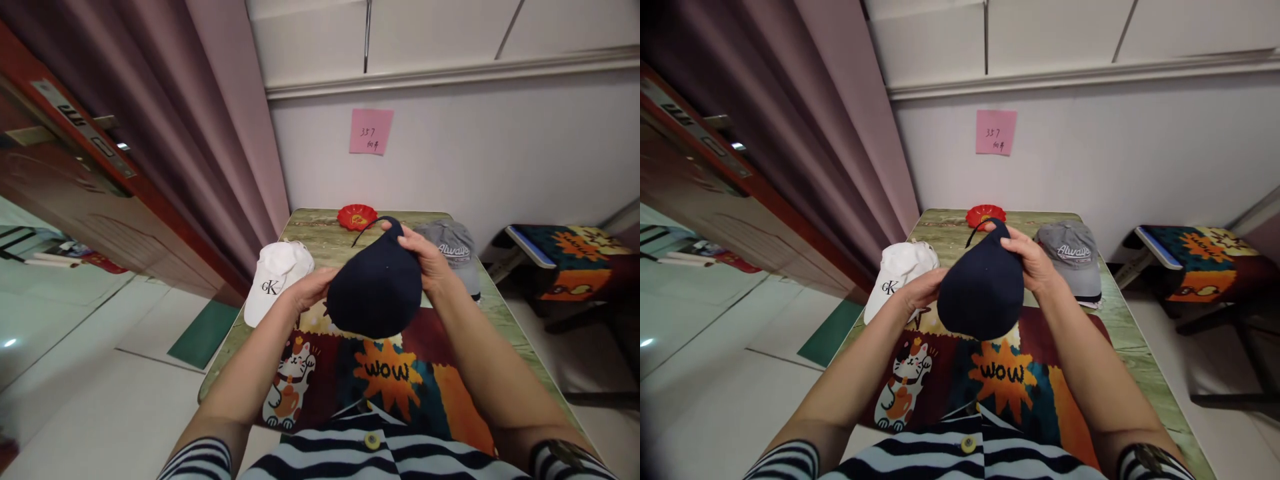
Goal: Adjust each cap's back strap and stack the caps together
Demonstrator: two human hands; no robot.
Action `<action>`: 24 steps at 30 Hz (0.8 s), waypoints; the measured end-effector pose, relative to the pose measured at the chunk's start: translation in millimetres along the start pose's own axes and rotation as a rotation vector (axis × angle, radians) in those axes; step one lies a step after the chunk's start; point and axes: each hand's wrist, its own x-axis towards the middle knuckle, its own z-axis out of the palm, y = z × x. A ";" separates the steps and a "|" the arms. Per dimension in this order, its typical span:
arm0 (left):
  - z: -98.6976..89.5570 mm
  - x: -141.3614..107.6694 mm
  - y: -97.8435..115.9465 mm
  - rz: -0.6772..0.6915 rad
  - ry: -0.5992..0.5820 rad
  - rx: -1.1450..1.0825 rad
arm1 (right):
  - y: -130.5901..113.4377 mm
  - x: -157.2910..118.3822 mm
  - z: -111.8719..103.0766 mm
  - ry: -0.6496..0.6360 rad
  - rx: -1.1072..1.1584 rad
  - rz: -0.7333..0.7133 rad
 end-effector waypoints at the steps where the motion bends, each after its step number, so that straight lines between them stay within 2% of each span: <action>1: 3.5 0.4 7.6 0.055 0.006 -0.008 | -4.8 1.5 -5.8 0.022 -0.041 -0.051; 3: 7.8 -0.8 23.4 0.140 -0.001 0.008 | -11.6 1.2 -19.1 0.064 -0.148 -0.124; 5: 8.5 -2.8 32.9 0.228 0.030 0.062 | -11.8 -3.5 -33.3 0.074 -0.285 -0.134; 7: 6.9 -3.3 31.4 0.313 0.103 0.128 | -4.4 -11.1 -45.6 0.024 -0.432 -0.087; 10: 4.5 -0.4 15.0 0.382 0.201 0.176 | 13.6 -21.7 -55.0 -0.060 -0.576 0.024; 14: 7.3 1.4 1.6 0.402 0.246 0.182 | 24.6 -25.7 -47.0 -0.036 -0.606 0.084; 21: 26.9 -13.5 16.8 0.476 0.304 0.179 | 9.4 -20.9 -18.9 0.084 -0.621 -0.104; 24: 33.6 -14.4 15.3 0.508 0.334 0.248 | 14.2 -19.5 -7.8 0.084 -0.655 -0.103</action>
